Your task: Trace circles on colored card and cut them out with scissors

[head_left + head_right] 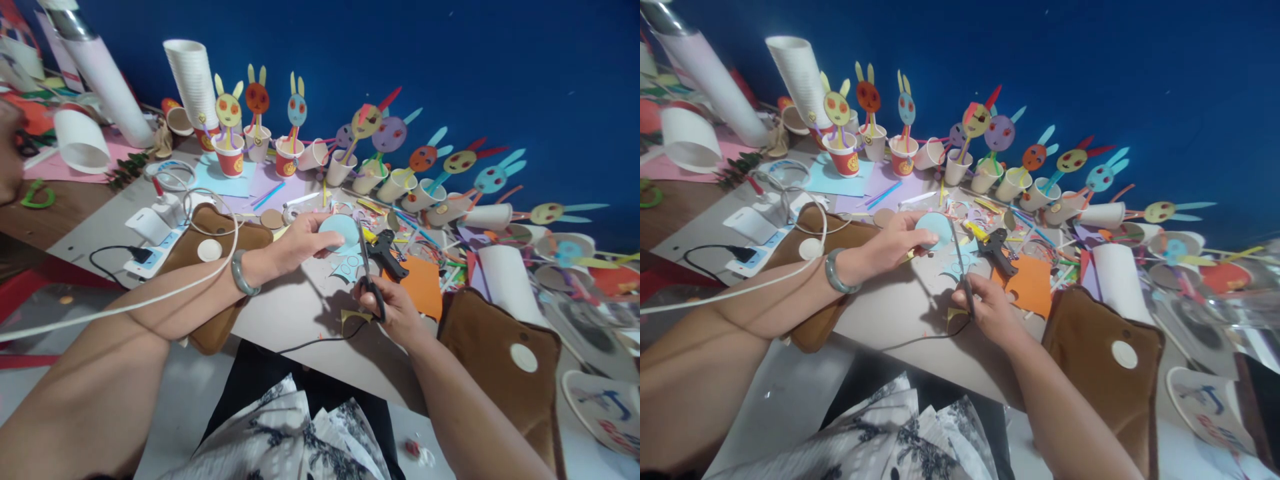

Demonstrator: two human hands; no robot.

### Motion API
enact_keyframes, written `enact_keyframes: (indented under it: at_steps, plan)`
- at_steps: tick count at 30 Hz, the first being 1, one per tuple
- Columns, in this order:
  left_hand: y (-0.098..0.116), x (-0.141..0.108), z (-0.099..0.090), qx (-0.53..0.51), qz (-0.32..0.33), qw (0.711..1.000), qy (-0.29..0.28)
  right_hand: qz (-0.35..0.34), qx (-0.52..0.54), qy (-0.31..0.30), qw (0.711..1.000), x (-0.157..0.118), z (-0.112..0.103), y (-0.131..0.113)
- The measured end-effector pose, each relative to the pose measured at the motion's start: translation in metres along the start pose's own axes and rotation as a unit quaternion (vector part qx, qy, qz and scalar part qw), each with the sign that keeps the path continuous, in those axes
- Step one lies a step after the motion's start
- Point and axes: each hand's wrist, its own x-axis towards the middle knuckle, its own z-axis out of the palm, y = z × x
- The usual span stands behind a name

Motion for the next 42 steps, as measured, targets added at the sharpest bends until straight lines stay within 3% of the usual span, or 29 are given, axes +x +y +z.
enact_keyframes:
  at_steps: [19, 28, 42]
  plan:
    - [0.002, 0.0, 0.001, -0.013, -0.011, 1.0, -0.002, -0.011, 0.0, 0.002, 1.0, 0.0, 0.0, -0.002]
    - [0.011, -0.003, 0.005, -0.002, -0.042, 0.999, -0.022, -0.008, 0.002, -0.04, 0.999, -0.003, -0.001, -0.005]
    - [0.008, -0.004, 0.006, -0.001, -0.08, 0.995, -0.065, -0.01, -0.004, -0.022, 1.0, -0.002, 0.0, -0.002]
